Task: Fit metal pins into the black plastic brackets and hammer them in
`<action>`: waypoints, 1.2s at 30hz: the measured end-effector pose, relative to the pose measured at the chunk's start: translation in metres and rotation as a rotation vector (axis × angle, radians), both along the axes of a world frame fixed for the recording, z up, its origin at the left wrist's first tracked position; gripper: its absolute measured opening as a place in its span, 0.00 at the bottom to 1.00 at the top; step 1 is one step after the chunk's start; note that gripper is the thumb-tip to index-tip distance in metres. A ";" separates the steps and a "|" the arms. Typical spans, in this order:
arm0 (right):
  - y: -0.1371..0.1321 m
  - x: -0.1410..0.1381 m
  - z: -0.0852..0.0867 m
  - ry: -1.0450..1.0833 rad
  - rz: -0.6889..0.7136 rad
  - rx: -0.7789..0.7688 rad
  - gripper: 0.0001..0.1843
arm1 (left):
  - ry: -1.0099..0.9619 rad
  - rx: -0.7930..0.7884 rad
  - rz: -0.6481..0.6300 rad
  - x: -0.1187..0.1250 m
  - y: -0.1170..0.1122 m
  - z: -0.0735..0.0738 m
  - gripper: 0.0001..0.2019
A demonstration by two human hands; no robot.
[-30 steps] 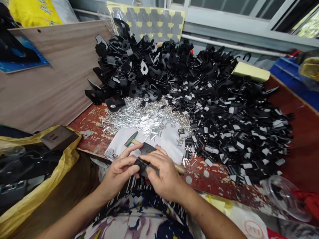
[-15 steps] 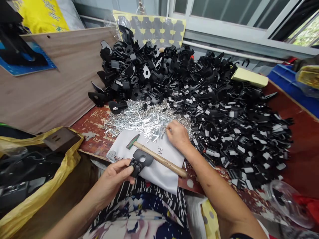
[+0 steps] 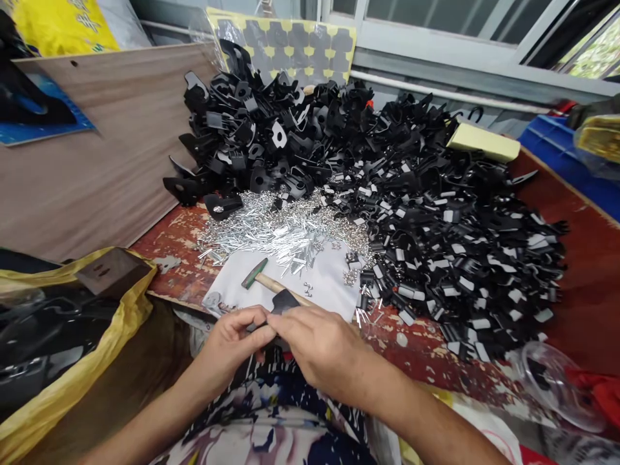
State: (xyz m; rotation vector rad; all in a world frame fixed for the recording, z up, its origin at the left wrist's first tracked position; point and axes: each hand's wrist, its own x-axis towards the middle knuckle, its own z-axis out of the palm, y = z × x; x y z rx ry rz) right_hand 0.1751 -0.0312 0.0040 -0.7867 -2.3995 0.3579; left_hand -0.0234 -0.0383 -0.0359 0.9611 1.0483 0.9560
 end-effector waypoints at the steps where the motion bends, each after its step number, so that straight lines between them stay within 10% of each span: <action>1: 0.000 0.001 -0.003 0.045 -0.006 0.009 0.24 | -0.006 0.003 0.000 -0.001 -0.001 0.000 0.21; 9: -0.018 -0.015 -0.015 -0.046 -0.053 0.273 0.27 | -0.012 0.057 0.092 -0.009 -0.005 -0.004 0.20; 16: -0.005 -0.027 -0.026 0.229 -0.100 -0.020 0.23 | 0.049 0.110 0.125 -0.017 -0.004 -0.013 0.15; 25: 0.006 -0.036 -0.033 0.220 0.008 0.008 0.29 | 0.186 0.258 0.130 -0.031 0.003 -0.013 0.17; 30: 0.068 -0.013 -0.039 0.136 -0.024 -0.319 0.20 | 0.103 0.142 0.157 -0.035 0.003 -0.016 0.14; 36: 0.153 -0.003 -0.045 -0.461 -0.221 0.068 0.15 | 0.011 0.020 0.169 -0.035 0.001 -0.021 0.13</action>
